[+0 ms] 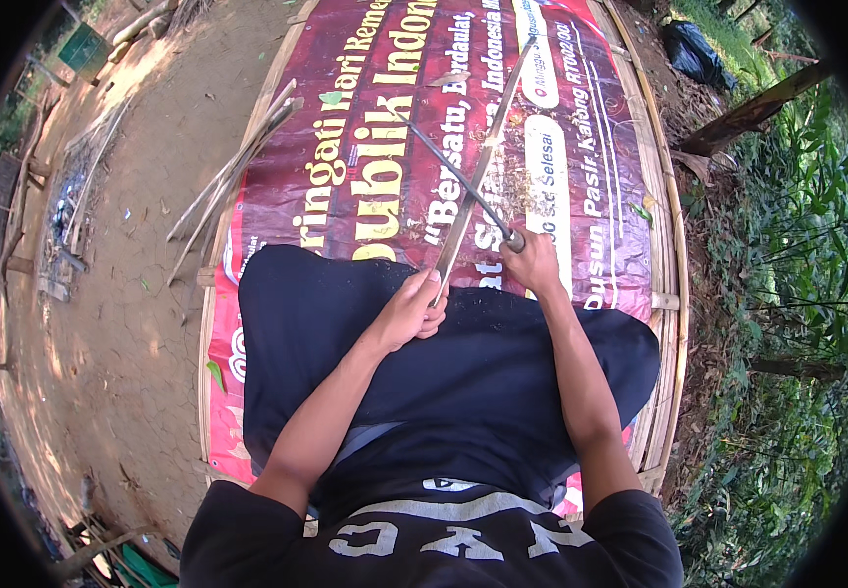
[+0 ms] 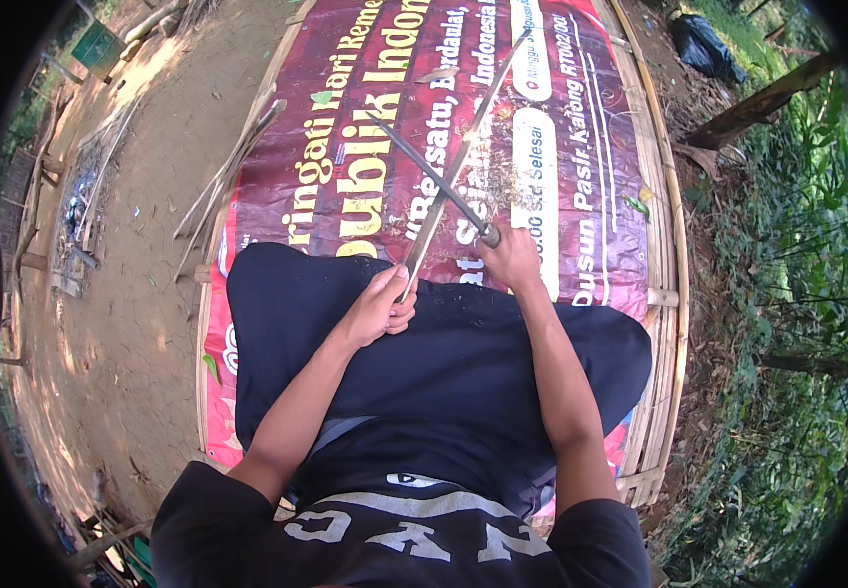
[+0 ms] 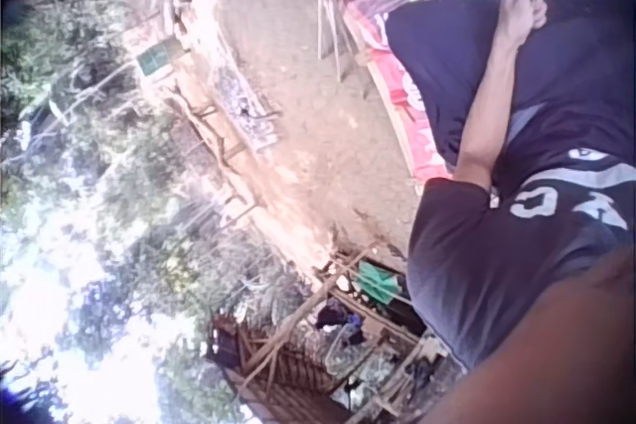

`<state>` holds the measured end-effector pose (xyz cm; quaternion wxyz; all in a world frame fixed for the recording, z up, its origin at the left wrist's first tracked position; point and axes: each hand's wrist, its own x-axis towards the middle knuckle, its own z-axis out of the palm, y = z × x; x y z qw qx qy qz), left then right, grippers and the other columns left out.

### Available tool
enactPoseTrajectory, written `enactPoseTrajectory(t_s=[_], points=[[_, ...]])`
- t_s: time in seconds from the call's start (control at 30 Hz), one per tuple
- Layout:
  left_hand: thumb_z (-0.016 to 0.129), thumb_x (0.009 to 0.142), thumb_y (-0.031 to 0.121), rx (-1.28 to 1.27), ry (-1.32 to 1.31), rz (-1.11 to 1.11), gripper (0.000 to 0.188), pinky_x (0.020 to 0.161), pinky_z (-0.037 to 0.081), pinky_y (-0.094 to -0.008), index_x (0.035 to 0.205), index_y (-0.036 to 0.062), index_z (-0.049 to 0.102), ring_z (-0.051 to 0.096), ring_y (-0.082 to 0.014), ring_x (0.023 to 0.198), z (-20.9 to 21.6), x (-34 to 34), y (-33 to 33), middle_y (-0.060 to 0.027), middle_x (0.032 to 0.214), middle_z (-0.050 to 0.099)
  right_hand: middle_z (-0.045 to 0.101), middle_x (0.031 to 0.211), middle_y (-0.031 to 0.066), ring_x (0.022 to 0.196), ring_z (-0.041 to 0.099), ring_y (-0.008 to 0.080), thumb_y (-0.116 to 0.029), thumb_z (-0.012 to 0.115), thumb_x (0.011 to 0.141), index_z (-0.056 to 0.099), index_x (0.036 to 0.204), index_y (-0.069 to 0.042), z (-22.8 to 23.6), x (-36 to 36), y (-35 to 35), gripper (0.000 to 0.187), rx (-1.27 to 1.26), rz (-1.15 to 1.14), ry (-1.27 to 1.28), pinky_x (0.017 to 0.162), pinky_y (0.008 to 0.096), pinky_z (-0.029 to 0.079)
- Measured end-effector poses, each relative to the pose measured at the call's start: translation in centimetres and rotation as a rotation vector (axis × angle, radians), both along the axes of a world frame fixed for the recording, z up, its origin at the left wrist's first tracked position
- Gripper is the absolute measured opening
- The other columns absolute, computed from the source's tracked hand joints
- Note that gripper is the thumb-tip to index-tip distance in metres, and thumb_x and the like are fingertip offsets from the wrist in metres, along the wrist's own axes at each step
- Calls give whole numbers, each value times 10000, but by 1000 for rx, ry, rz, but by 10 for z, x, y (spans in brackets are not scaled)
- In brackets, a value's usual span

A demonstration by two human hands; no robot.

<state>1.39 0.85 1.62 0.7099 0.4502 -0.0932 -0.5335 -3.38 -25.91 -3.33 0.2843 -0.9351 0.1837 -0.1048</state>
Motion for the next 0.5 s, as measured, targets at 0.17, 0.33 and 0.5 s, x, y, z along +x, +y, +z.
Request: enactPoseTrajectory(t_s=[0.17,0.33,0.5], points=[[368,1121,395,-1,27,18,357,404,206,-235,982,78,455,257,-39,450,-6,7,1,47,611,314,622,627,207,630,624,454,-236,707,778,664,736,-42,22,-14,63,203,67,282,-112,617,514,515],[370,1120,402,15,-17,18,363,406,213,-232,974,80,450,254,-39,450,-6,2,12,51,609,311,650,664,202,647,642,441,-220,689,774,675,759,-44,5,-9,43,178,5,221,-57,627,514,519],[364,1120,406,-3,-39,-39,364,408,219,-229,972,82,442,260,-37,457,0,-1,7,53,616,319,651,704,251,725,638,479,-217,663,803,687,790,-23,-4,-7,-8,196,19,-40,-1,695,528,524]])
